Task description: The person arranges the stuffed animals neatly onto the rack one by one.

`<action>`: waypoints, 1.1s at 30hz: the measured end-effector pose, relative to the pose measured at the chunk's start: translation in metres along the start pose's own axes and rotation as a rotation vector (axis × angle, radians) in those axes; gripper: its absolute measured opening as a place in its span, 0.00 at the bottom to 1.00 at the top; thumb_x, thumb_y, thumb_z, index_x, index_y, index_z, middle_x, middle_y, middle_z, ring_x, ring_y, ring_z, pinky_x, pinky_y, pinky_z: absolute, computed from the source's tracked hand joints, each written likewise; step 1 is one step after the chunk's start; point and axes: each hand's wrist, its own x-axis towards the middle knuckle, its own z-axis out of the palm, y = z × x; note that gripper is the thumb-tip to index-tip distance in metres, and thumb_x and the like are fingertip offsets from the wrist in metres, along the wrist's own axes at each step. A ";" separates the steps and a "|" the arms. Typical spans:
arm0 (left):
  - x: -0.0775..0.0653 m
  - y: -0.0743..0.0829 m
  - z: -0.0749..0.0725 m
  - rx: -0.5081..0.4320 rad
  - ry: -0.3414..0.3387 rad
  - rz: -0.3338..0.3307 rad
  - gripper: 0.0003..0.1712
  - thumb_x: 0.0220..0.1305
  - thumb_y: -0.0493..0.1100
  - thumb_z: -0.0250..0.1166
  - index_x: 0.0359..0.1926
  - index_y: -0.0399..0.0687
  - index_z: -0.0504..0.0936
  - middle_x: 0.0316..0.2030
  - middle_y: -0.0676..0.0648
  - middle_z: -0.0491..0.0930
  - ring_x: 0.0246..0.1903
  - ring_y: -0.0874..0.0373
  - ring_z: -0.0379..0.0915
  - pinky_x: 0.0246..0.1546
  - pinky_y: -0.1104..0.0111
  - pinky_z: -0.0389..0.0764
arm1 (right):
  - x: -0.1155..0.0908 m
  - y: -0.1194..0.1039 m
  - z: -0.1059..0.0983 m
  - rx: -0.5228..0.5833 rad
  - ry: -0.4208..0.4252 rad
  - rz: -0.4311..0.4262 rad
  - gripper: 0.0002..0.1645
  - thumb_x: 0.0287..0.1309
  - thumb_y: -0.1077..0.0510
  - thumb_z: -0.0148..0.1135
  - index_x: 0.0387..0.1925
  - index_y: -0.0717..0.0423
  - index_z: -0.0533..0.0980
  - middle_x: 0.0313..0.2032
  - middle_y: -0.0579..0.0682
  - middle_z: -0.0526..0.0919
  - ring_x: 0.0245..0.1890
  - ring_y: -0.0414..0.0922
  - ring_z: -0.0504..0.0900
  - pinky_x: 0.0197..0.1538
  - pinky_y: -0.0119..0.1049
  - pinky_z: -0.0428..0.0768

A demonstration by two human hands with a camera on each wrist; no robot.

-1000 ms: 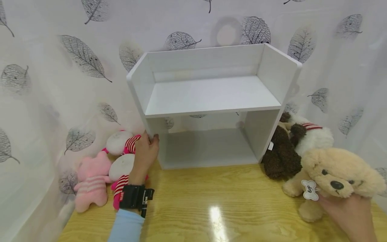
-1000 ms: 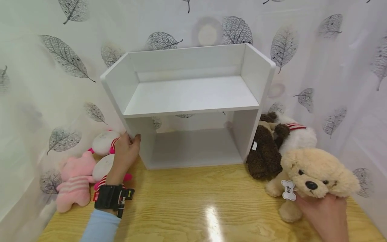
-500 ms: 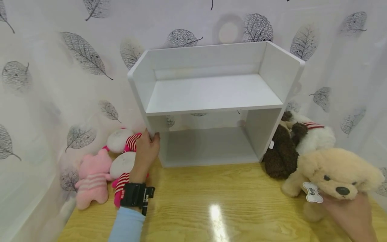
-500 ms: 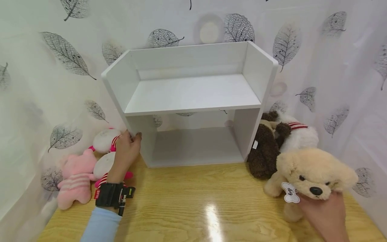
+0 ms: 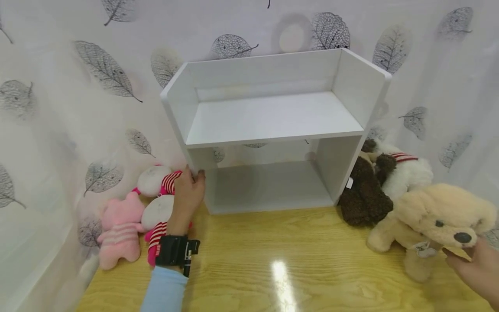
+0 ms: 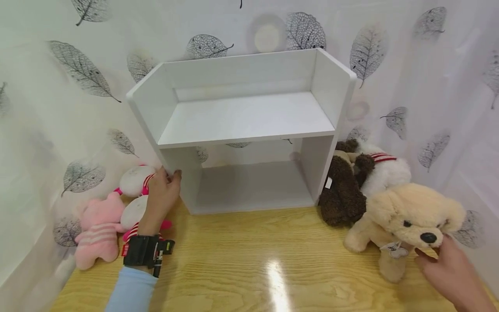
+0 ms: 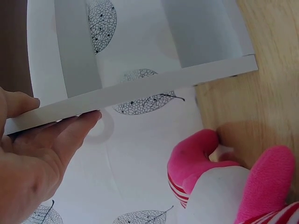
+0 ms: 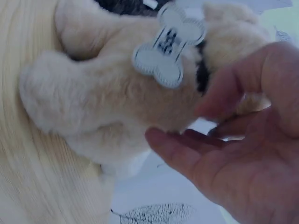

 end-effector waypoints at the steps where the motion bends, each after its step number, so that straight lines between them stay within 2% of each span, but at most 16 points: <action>1: 0.000 0.000 0.000 -0.001 0.004 0.000 0.20 0.75 0.41 0.56 0.60 0.33 0.75 0.36 0.37 0.81 0.32 0.47 0.73 0.31 0.60 0.72 | -0.001 -0.006 0.002 0.000 0.013 0.002 0.57 0.60 0.76 0.53 0.82 0.45 0.42 0.78 0.71 0.42 0.69 0.83 0.45 0.35 0.48 0.84; 2: 0.001 0.000 -0.001 0.000 0.007 -0.001 0.19 0.75 0.41 0.56 0.59 0.33 0.75 0.36 0.36 0.81 0.32 0.47 0.74 0.32 0.59 0.73 | -0.001 -0.015 0.006 0.005 0.046 -0.003 0.57 0.61 0.72 0.59 0.82 0.41 0.42 0.79 0.64 0.48 0.72 0.76 0.54 0.32 0.39 0.83; 3: 0.001 0.000 -0.001 -0.001 0.010 0.001 0.19 0.74 0.40 0.56 0.59 0.32 0.75 0.38 0.35 0.82 0.34 0.46 0.74 0.33 0.59 0.74 | -0.001 -0.030 0.009 0.021 0.082 -0.015 0.56 0.61 0.68 0.64 0.82 0.42 0.45 0.76 0.60 0.56 0.71 0.66 0.65 0.34 0.38 0.83; 5: 0.002 0.000 -0.001 -0.001 0.018 0.005 0.19 0.74 0.40 0.56 0.59 0.32 0.76 0.39 0.35 0.83 0.35 0.46 0.75 0.36 0.57 0.75 | -0.002 -0.063 0.018 0.063 0.211 -0.046 0.55 0.54 0.64 0.75 0.78 0.48 0.56 0.66 0.45 0.69 0.64 0.43 0.75 0.44 0.30 0.82; 6: 0.002 0.000 -0.001 -0.002 0.021 0.007 0.19 0.74 0.40 0.56 0.59 0.32 0.76 0.39 0.35 0.83 0.35 0.46 0.75 0.36 0.57 0.75 | -0.002 -0.079 0.023 0.077 0.271 -0.055 0.55 0.52 0.62 0.77 0.77 0.52 0.59 0.65 0.41 0.70 0.64 0.38 0.73 0.55 0.28 0.77; 7: 0.002 0.000 -0.001 -0.003 0.025 0.008 0.18 0.74 0.40 0.56 0.58 0.32 0.76 0.39 0.35 0.83 0.35 0.46 0.75 0.36 0.57 0.75 | -0.003 -0.090 0.031 0.084 0.333 -0.052 0.54 0.50 0.60 0.79 0.76 0.48 0.61 0.63 0.35 0.70 0.62 0.31 0.71 0.59 0.23 0.70; 8: 0.002 -0.001 -0.002 -0.002 0.031 0.011 0.18 0.74 0.40 0.56 0.57 0.32 0.76 0.38 0.35 0.83 0.35 0.46 0.74 0.36 0.57 0.74 | -0.003 -0.099 0.037 0.095 0.375 -0.050 0.54 0.49 0.59 0.80 0.75 0.47 0.62 0.63 0.33 0.70 0.61 0.28 0.69 0.65 0.25 0.61; 10: 0.002 -0.001 -0.001 -0.005 0.032 0.012 0.18 0.74 0.40 0.56 0.57 0.32 0.76 0.36 0.35 0.81 0.34 0.46 0.73 0.34 0.58 0.73 | -0.005 -0.113 0.044 0.104 0.420 -0.008 0.54 0.49 0.57 0.79 0.76 0.46 0.62 0.68 0.46 0.70 0.70 0.42 0.63 0.73 0.43 0.46; 12: 0.002 -0.002 0.000 -0.005 0.030 0.016 0.18 0.74 0.40 0.56 0.57 0.32 0.76 0.36 0.35 0.82 0.33 0.46 0.73 0.34 0.59 0.72 | -0.005 -0.117 0.048 0.093 0.425 0.018 0.55 0.52 0.54 0.76 0.78 0.48 0.58 0.73 0.59 0.64 0.73 0.57 0.55 0.70 0.60 0.40; 14: 0.001 -0.004 0.001 -0.002 0.030 0.019 0.18 0.74 0.40 0.56 0.57 0.31 0.76 0.37 0.35 0.82 0.33 0.46 0.73 0.33 0.59 0.72 | -0.002 -0.116 0.050 0.105 0.438 0.019 0.57 0.51 0.55 0.77 0.78 0.49 0.56 0.72 0.65 0.63 0.72 0.65 0.55 0.70 0.62 0.41; 18: 0.001 -0.005 0.002 0.004 0.047 0.019 0.18 0.74 0.40 0.56 0.57 0.31 0.76 0.41 0.33 0.83 0.35 0.45 0.75 0.34 0.58 0.73 | 0.004 -0.106 0.052 0.086 0.402 0.054 0.59 0.55 0.52 0.74 0.81 0.47 0.49 0.76 0.65 0.56 0.75 0.66 0.54 0.74 0.67 0.49; 22: 0.000 -0.002 0.003 -0.012 0.048 0.007 0.19 0.74 0.40 0.56 0.58 0.32 0.76 0.45 0.33 0.84 0.37 0.45 0.77 0.37 0.56 0.75 | 0.006 -0.098 0.050 -0.012 0.345 0.145 0.62 0.59 0.42 0.70 0.82 0.50 0.43 0.77 0.69 0.52 0.75 0.71 0.54 0.67 0.74 0.57; 27: 0.001 0.001 0.001 -0.008 0.041 -0.003 0.19 0.74 0.41 0.56 0.59 0.32 0.76 0.49 0.32 0.84 0.41 0.43 0.80 0.41 0.50 0.79 | 0.006 -0.094 0.047 -0.107 0.329 0.153 0.62 0.59 0.37 0.68 0.82 0.49 0.43 0.80 0.67 0.45 0.78 0.70 0.46 0.68 0.78 0.47; 29: 0.002 0.002 -0.001 0.006 0.044 0.003 0.19 0.73 0.41 0.57 0.57 0.31 0.77 0.47 0.31 0.85 0.41 0.42 0.80 0.41 0.47 0.80 | 0.006 -0.094 0.048 -0.113 0.344 0.146 0.59 0.59 0.39 0.67 0.81 0.48 0.46 0.79 0.66 0.47 0.78 0.70 0.47 0.66 0.80 0.45; 31: 0.003 0.002 -0.002 0.024 0.048 0.011 0.20 0.73 0.42 0.58 0.56 0.30 0.78 0.46 0.30 0.86 0.41 0.41 0.81 0.42 0.46 0.80 | 0.007 -0.095 0.049 -0.076 0.395 0.133 0.57 0.56 0.43 0.71 0.80 0.48 0.52 0.76 0.66 0.57 0.75 0.68 0.55 0.66 0.78 0.50; 33: 0.003 0.002 -0.004 0.033 0.044 0.010 0.20 0.72 0.42 0.58 0.55 0.29 0.78 0.45 0.30 0.86 0.39 0.41 0.81 0.42 0.45 0.80 | 0.008 -0.096 0.050 -0.032 0.467 0.118 0.54 0.50 0.48 0.75 0.77 0.44 0.60 0.70 0.56 0.70 0.71 0.55 0.66 0.71 0.65 0.58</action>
